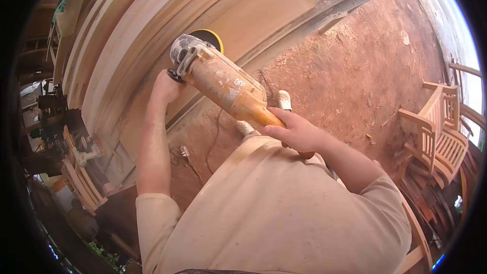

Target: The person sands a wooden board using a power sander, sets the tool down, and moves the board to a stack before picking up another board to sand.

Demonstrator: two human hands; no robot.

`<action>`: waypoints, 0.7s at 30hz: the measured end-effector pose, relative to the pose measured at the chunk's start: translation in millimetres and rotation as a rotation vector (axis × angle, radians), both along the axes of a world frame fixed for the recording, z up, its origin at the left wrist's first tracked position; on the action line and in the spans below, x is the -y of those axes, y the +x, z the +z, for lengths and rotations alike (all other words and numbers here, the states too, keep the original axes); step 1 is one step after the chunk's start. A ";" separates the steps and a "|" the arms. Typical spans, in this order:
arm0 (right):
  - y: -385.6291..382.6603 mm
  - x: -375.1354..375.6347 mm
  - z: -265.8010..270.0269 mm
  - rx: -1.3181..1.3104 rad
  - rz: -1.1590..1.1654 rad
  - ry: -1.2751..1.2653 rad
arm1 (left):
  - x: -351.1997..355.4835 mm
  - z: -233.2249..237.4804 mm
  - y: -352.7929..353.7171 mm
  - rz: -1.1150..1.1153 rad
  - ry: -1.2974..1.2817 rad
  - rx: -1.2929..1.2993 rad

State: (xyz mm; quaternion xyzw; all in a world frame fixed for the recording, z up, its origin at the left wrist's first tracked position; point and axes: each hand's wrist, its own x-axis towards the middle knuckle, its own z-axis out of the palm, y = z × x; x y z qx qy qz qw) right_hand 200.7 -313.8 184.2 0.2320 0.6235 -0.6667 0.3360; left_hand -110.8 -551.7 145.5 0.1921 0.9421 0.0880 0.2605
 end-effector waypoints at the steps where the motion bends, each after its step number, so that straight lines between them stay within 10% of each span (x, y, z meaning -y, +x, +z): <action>1: 1.7 7.2 -1.2 0.005 -0.039 -0.005 | 0.2 -3.4 -4.0 -0.046 0.003 0.013; 21: 62.0 -8.0 -30.9 -0.112 -0.550 0.007 | -174.7 0.8 5.8 -0.297 0.082 -0.082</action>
